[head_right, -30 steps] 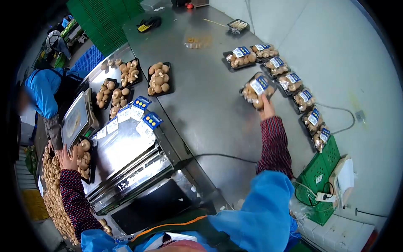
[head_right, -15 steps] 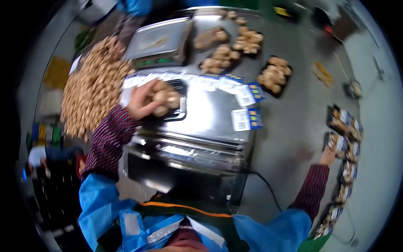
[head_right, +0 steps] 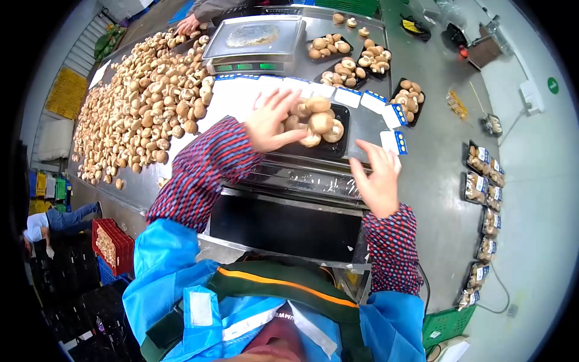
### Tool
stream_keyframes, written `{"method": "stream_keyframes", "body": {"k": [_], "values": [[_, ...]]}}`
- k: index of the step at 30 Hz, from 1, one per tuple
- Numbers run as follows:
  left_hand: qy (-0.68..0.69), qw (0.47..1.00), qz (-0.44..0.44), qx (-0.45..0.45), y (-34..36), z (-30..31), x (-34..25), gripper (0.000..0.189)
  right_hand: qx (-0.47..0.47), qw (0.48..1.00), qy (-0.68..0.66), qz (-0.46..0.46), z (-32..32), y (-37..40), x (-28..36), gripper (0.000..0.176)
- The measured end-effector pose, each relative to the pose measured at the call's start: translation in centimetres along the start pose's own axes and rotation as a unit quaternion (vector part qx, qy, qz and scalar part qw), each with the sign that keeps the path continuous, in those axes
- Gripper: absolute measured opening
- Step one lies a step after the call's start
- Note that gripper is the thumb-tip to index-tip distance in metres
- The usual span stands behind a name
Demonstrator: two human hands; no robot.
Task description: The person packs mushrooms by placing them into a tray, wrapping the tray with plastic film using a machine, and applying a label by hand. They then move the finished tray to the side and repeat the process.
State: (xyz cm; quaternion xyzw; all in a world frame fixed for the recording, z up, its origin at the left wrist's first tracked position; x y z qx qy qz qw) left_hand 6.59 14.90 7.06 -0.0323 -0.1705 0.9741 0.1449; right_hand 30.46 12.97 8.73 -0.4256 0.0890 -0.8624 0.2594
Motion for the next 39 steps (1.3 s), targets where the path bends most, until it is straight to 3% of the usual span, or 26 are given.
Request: {"method": "stream_keyframes", "body": {"k": [2,4,6,8,10,13,16,18,20,21,23,24,25,26,27,28,30,31,32,33,34,35,36,37,38,39], "values": [[0.063,0.997,0.015,-0.050,4.5,4.2,2.4,0.063,-0.018,0.987,-0.076,-0.138,1.6,2.2,-2.0,0.018],[-0.090,0.988,0.126,-0.019,10.2,4.9,4.4,0.038,0.024,0.967,0.179,-0.182,1.9,4.8,-3.1,0.020],[-0.197,0.967,0.152,0.058,14.0,2.5,5.2,0.036,0.071,0.933,0.293,-0.194,-0.2,6.3,-3.5,0.040],[-0.195,0.960,0.199,0.038,14.6,1.2,5.2,0.040,0.081,0.932,0.313,-0.161,-2.8,5.6,-3.1,0.043],[-0.164,0.955,0.216,0.119,13.3,1.6,4.9,0.047,0.113,0.945,0.245,-0.183,-3.8,4.5,-3.4,0.042],[-0.162,0.951,0.239,0.115,14.0,2.4,5.8,0.051,0.126,0.963,0.142,-0.190,-3.8,4.0,-5.1,0.036],[-0.149,0.943,0.203,0.217,14.0,1.0,5.2,0.052,0.149,0.961,0.007,-0.231,-3.9,4.1,-6.8,0.031],[-0.055,0.960,0.188,0.199,13.0,-0.9,5.7,0.035,0.144,0.852,-0.234,-0.446,-4.0,4.0,-6.0,0.027],[0.153,0.949,0.217,0.170,13.3,-2.1,8.5,0.025,0.128,0.768,-0.370,-0.507,-2.9,4.6,-4.3,0.023],[0.257,0.931,0.181,0.185,13.8,-1.7,9.4,0.024,0.133,0.714,-0.445,-0.524,-2.2,6.0,-4.9,0.024],[0.439,0.808,0.238,0.312,16.5,2.6,8.8,0.030,0.035,0.494,-0.651,-0.575,-1.2,10.6,-5.2,0.027],[0.559,0.711,0.311,0.292,19.3,1.7,8.7,0.030,0.027,0.433,-0.713,-0.550,-0.5,12.2,-3.1,0.028],[0.681,0.603,0.245,0.336,21.3,3.1,7.4,0.034,-0.037,0.368,-0.748,-0.551,0.1,13.7,-1.7,0.028],[0.895,0.214,0.264,0.289,21.4,5.8,3.2,0.038,0.074,0.285,-0.867,-0.403,0.2,13.9,0.9,0.028],[0.911,0.249,0.172,0.279,20.8,7.8,1.5,0.039,0.109,0.265,-0.902,-0.323,0.9,13.0,3.1,0.029],[0.943,0.207,0.122,0.230,19.3,9.7,0.1,0.038,0.188,0.278,-0.919,-0.209,2.4,11.4,3.2,0.032],[0.942,0.330,0.021,0.053,13.7,11.0,1.9,0.036,0.161,0.257,-0.946,-0.115,4.2,5.2,5.6,0.033],[0.948,0.312,0.060,-0.031,10.1,11.0,3.3,0.036,0.157,0.251,-0.953,-0.063,4.9,1.0,6.0,0.034],[0.944,0.294,0.094,-0.120,6.2,10.9,5.2,0.037,0.052,0.220,-0.973,-0.038,5.1,-3.0,3.9,0.033],[0.891,0.428,0.069,-0.136,2.3,9.2,7.3,0.039,-0.001,0.320,-0.946,-0.055,4.1,-7.1,0.5,0.029],[0.803,0.570,0.093,-0.149,-1.0,5.4,9.2,0.035,-0.217,0.535,-0.811,-0.093,3.0,-10.2,-2.0,0.024],[0.620,0.747,0.133,-0.199,-3.2,0.9,11.1,0.034,-0.169,0.642,-0.744,-0.077,0.8,-13.3,-4.9,0.021],[0.194,0.970,0.052,-0.137,-4.9,-0.9,10.5,0.028,-0.124,0.738,-0.660,-0.061,-2.2,-15.2,-8.7,0.022],[0.358,0.923,0.133,-0.055,-5.6,-6.3,10.8,0.028,-0.038,0.899,-0.433,-0.041,-5.9,-15.4,-11.9,0.022],[0.275,0.949,0.095,-0.125,-4.9,-10.5,10.4,0.030,0.050,0.985,-0.165,-0.024,-9.0,-15.0,-13.7,0.023],[0.250,0.966,0.028,0.054,-4.6,-9.5,9.4,0.034,0.047,0.986,-0.156,-0.035,-10.4,-14.4,-13.0,0.025]]}}
Point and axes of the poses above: each hand's wrist, its own y-axis away from the middle knuckle, its own z-axis out of the back of the hand, x = y × z, the point moved 5 cm from there along -y, towards the middle knuckle, and after that the axes turned 15 degrees about -y, right-handed, at the moved point
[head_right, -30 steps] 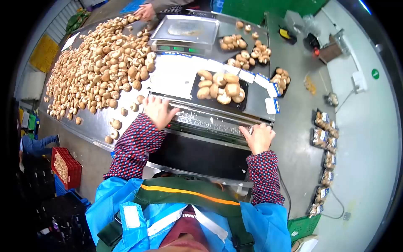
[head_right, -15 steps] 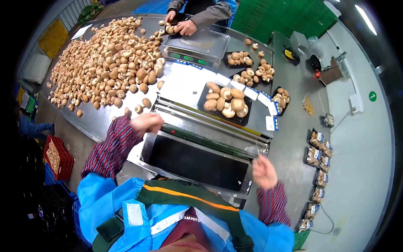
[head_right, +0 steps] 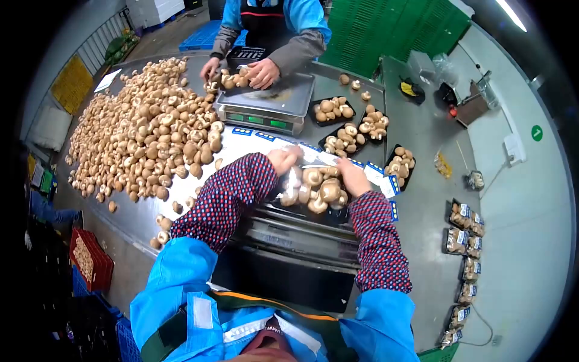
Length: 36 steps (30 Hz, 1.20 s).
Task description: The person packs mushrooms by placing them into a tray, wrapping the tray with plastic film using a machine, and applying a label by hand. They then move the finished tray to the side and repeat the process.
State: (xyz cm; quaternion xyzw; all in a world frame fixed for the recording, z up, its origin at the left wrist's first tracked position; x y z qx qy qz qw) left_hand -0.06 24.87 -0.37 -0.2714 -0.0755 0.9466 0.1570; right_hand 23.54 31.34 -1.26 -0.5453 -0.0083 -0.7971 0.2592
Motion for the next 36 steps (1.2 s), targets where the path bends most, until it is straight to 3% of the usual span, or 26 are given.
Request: {"method": "stream_keyframes", "body": {"k": [1,3,4,5,7,9,10,12,14,15,17,19,21,23,24,25,28,29,31,32,33,35,36], "values": [[-0.002,0.995,-0.075,-0.060,0.3,-2.0,1.2,0.034,-0.003,1.000,0.008,-0.020,-1.3,0.8,0.4,0.027],[-0.058,0.995,-0.082,-0.001,0.8,-3.0,1.7,0.034,0.090,0.948,-0.130,-0.276,-0.9,1.5,3.3,0.027],[0.298,0.932,0.167,0.125,2.1,-1.9,1.7,0.032,0.109,0.921,-0.263,-0.266,-0.6,2.4,2.6,0.028],[0.362,0.910,0.118,0.161,2.6,-0.3,0.7,0.034,0.109,0.902,-0.326,-0.262,-0.3,2.9,2.9,0.031],[0.416,0.894,0.056,0.154,3.6,1.0,0.2,0.043,0.087,0.834,-0.426,-0.340,-0.5,4.6,4.3,0.038],[0.458,0.835,0.182,0.244,6.4,3.8,-3.1,0.052,0.099,0.849,-0.343,-0.390,-0.4,6.1,6.4,0.048],[0.450,0.828,0.202,0.265,6.8,3.4,-2.9,0.053,0.130,0.838,-0.285,-0.446,-0.3,7.1,6.4,0.055],[0.427,0.836,0.205,0.277,7.9,3.8,-3.3,0.055,0.122,0.885,-0.249,-0.374,0.1,7.8,4.4,0.057],[0.397,0.863,0.170,0.262,9.1,5.3,-4.9,0.056,0.076,0.919,-0.278,-0.269,-0.2,9.2,9.4,0.056],[0.408,0.860,0.160,0.262,10.4,5.8,-6.1,0.055,0.094,0.897,-0.282,-0.328,0.7,11.5,9.1,0.054],[0.426,0.840,0.131,0.310,13.9,7.7,-9.0,0.054,0.110,0.883,-0.336,-0.310,1.0,16.0,13.1,0.050],[0.423,0.866,0.022,0.267,18.4,6.2,-10.7,0.052,0.086,0.824,-0.421,-0.370,0.1,21.7,15.3,0.047],[0.448,0.833,0.114,0.305,23.0,4.5,-10.9,0.044,0.066,0.874,-0.340,-0.340,-1.4,25.3,16.3,0.044],[0.452,0.790,0.196,0.367,26.9,1.9,-9.7,0.046,0.187,0.912,-0.162,-0.327,-2.4,27.3,14.9,0.044],[0.470,0.788,0.218,0.332,28.9,-1.2,-7.4,0.044,0.140,0.857,-0.212,-0.449,-3.0,29.4,12.1,0.044],[0.455,0.788,0.268,0.316,29.9,-1.8,-6.5,0.031,0.045,0.844,-0.255,-0.470,-3.8,30.7,10.3,0.047],[0.498,0.786,0.335,0.152,31.6,-3.9,-5.3,0.026,-0.116,0.799,-0.270,-0.525,-4.2,33.8,7.2,0.052],[0.484,0.800,0.347,0.071,31.7,-3.5,-6.4,0.027,-0.152,0.785,-0.287,-0.528,-4.3,34.7,7.4,0.045],[0.383,0.853,0.355,0.002,32.4,-3.9,-6.6,0.029,-0.139,0.899,-0.157,-0.385,-4.3,35.8,6.5,0.035],[0.374,0.843,0.379,-0.074,32.9,-4.8,-6.5,0.029,-0.201,0.903,-0.163,-0.342,-4.5,35.7,6.9,0.025],[0.393,0.806,0.423,-0.128,32.8,-4.8,-7.1,0.029,-0.273,0.829,-0.288,-0.393,-4.9,35.6,8.0,0.021],[0.436,0.733,0.502,-0.140,34.7,-2.3,-8.4,0.029,-0.261,0.762,-0.396,-0.441,-3.6,36.8,10.0,0.019],[0.549,0.687,0.449,-0.156,37.0,-2.7,-7.8,0.030,-0.269,0.760,-0.359,-0.470,-3.0,37.9,11.8,0.018]]}}
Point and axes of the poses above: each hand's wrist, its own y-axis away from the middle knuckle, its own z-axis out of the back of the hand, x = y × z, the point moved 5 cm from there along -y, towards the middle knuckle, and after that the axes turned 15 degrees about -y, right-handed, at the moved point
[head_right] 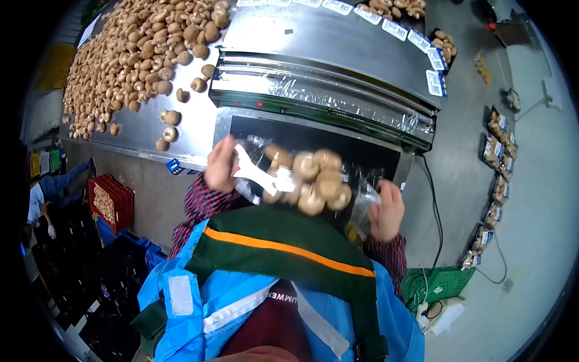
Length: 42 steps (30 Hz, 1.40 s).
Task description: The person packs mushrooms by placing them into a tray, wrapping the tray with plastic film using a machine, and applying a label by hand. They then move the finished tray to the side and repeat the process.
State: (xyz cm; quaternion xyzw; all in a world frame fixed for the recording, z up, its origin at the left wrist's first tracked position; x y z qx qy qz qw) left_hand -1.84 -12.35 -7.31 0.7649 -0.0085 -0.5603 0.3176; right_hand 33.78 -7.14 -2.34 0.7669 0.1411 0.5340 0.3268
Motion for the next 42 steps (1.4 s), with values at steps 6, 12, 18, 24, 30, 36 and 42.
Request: {"method": "stream_keyframes", "body": {"k": [6,12,18,24,30,36,42], "values": [[-0.034,0.949,0.201,0.239,5.7,0.9,9.8,0.020,0.051,0.987,0.075,-0.130,8.7,-0.7,-16.6,0.031],[0.120,0.930,0.225,0.264,9.0,-8.5,-0.5,0.027,0.244,0.941,0.075,-0.222,3.6,-0.7,-16.3,0.035],[0.353,0.542,0.562,0.516,8.9,-12.7,-2.3,0.078,0.500,0.855,0.116,-0.072,-4.1,5.0,0.8,0.040],[0.201,0.648,0.209,0.705,3.5,-10.2,-1.3,0.082,0.538,0.727,0.340,0.256,-12.0,1.3,14.5,0.045],[0.232,0.844,0.168,0.453,0.0,-10.9,-7.4,0.058,-0.015,0.997,0.056,0.056,1.5,-20.8,20.4,0.028],[0.318,0.833,0.362,0.271,-3.1,-10.4,-7.8,0.049,0.105,0.989,-0.039,0.098,0.5,-27.2,19.1,0.018],[0.377,0.800,0.104,0.454,-2.7,-12.0,-6.8,0.047,0.142,0.770,0.135,0.607,-10.2,-1.8,22.6,0.020]]}}
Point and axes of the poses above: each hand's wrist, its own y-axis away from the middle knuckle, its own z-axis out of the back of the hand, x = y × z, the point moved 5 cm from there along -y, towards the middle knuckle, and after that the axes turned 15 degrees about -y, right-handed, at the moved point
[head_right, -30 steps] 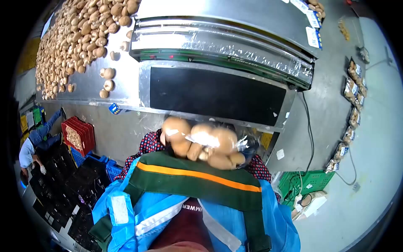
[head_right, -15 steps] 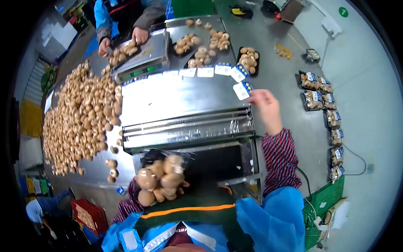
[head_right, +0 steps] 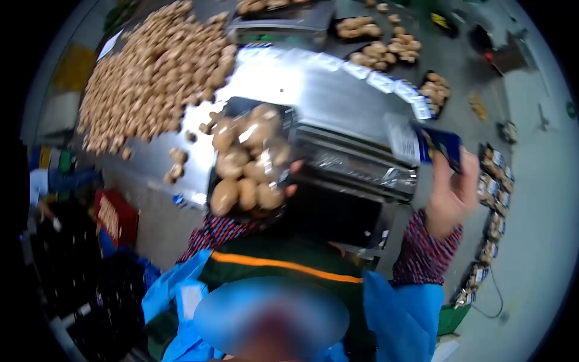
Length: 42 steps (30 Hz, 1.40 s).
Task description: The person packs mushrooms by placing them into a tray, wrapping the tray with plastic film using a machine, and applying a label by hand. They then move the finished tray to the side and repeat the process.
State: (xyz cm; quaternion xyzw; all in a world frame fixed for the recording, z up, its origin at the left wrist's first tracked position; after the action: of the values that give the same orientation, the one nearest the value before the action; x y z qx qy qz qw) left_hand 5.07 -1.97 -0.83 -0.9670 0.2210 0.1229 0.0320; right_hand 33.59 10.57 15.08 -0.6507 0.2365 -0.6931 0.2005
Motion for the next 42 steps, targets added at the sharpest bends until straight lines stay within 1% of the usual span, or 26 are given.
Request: {"method": "stream_keyframes", "body": {"k": [3,5,7,10,11,13,15,17,19,20,21,22,23,24,25,26,28,29,31,32,34,36,38,39,40,42], "values": [[-0.010,0.997,-0.033,0.063,-0.3,0.3,0.9,0.047,0.281,0.902,-0.237,-0.225,-7.7,2.8,6.0,0.020],[-0.010,0.995,-0.038,0.087,0.0,0.2,1.7,0.047,0.367,0.840,-0.205,-0.344,-13.2,6.0,5.8,0.025],[-0.007,0.993,-0.037,0.108,0.4,-0.2,2.3,0.047,0.323,0.872,-0.152,-0.333,-16.3,9.1,3.3,0.029],[-0.003,0.990,-0.034,0.136,0.8,-0.2,3.1,0.047,0.235,0.972,0.014,0.011,-15.4,10.4,4.4,0.045],[-0.002,0.989,-0.032,0.143,1.1,-0.1,3.2,0.048,0.134,0.990,-0.024,-0.038,-14.9,11.2,4.2,0.064],[-0.002,0.989,-0.027,0.142,1.1,-0.2,3.3,0.048,0.115,0.993,0.031,-0.020,-14.4,11.9,4.0,0.074],[0.005,0.994,-0.036,0.103,1.3,-0.6,3.5,0.049,0.228,0.966,0.102,0.066,-15.0,13.7,5.9,0.059],[0.006,0.997,-0.037,0.063,1.7,-2.1,4.0,0.051,0.457,0.878,0.080,0.117,-15.8,16.4,8.6,0.049],[0.001,0.999,-0.033,0.028,1.5,-4.1,4.3,0.053,0.511,0.844,-0.074,0.143,-12.8,17.3,9.4,0.039],[-0.002,1.000,-0.025,0.008,1.0,-5.2,4.6,0.055,0.512,0.848,-0.002,0.137,-10.5,17.8,7.7,0.033],[-0.005,1.000,-0.017,-0.012,0.6,-6.2,4.9,0.057,0.371,0.920,-0.124,-0.009,-9.2,16.7,6.8,0.042],[-0.010,0.999,-0.002,-0.038,0.3,-7.6,5.2,0.059,0.207,0.936,-0.242,-0.151,-8.0,16.3,5.5,0.053],[-0.017,0.998,0.013,-0.064,0.1,-8.3,5.8,0.062,0.030,0.893,-0.350,-0.281,-6.5,16.9,3.7,0.063],[-0.055,0.992,0.050,-0.101,-0.4,-8.4,7.1,0.056,0.048,0.788,-0.489,-0.370,-5.8,18.1,1.7,0.081],[-0.264,0.960,0.045,-0.080,-1.6,-9.8,8.3,0.053,-0.012,0.696,-0.577,-0.428,-5.0,19.7,0.9,0.078],[-0.462,0.884,0.040,-0.054,-2.8,-8.2,9.7,0.053,-0.056,0.687,-0.556,-0.465,-3.1,20.9,-0.1,0.077],[-0.779,0.624,0.024,0.046,-4.4,-10.1,10.4,0.050,-0.128,0.617,-0.593,-0.500,1.3,23.0,-1.6,0.066],[-0.818,0.563,-0.023,0.112,-5.7,-11.7,10.1,0.049,-0.159,0.580,-0.632,-0.489,3.9,24.0,-2.3,0.056],[-0.903,0.409,-0.083,0.101,-8.8,-13.5,8.1,0.054,-0.179,0.698,-0.581,-0.379,9.9,22.8,-2.7,0.049],[-0.921,0.367,-0.114,0.059,-10.5,-13.0,6.2,0.056,-0.300,0.682,-0.548,-0.381,13.9,23.9,-5.6,0.046],[-0.972,0.086,-0.217,-0.015,-13.8,-10.1,-0.6,0.062,-0.326,0.800,-0.356,-0.355,22.3,21.5,-6.8,0.045],[-0.966,-0.079,-0.239,-0.060,-17.3,-10.5,-6.6,0.055,-0.413,0.847,-0.110,-0.316,32.4,22.5,-11.6,0.064],[-0.969,-0.106,-0.147,-0.166,-18.4,-6.7,-14.5,0.061,-0.532,0.794,0.006,-0.293,40.9,22.9,-16.3,0.075],[-0.948,-0.181,-0.156,-0.209,-18.0,-3.1,-19.0,0.064,-0.525,0.808,0.043,-0.264,45.4,22.5,-19.2,0.079],[-0.950,-0.160,-0.068,-0.261,-18.1,-2.3,-20.5,0.058,-0.544,0.799,0.073,-0.244,48.7,21.4,-21.5,0.084],[-0.947,-0.319,-0.027,-0.012,-17.0,2.4,-22.7,0.064,-0.552,0.788,0.117,-0.247,55.1,20.1,-27.7,0.088]]}}
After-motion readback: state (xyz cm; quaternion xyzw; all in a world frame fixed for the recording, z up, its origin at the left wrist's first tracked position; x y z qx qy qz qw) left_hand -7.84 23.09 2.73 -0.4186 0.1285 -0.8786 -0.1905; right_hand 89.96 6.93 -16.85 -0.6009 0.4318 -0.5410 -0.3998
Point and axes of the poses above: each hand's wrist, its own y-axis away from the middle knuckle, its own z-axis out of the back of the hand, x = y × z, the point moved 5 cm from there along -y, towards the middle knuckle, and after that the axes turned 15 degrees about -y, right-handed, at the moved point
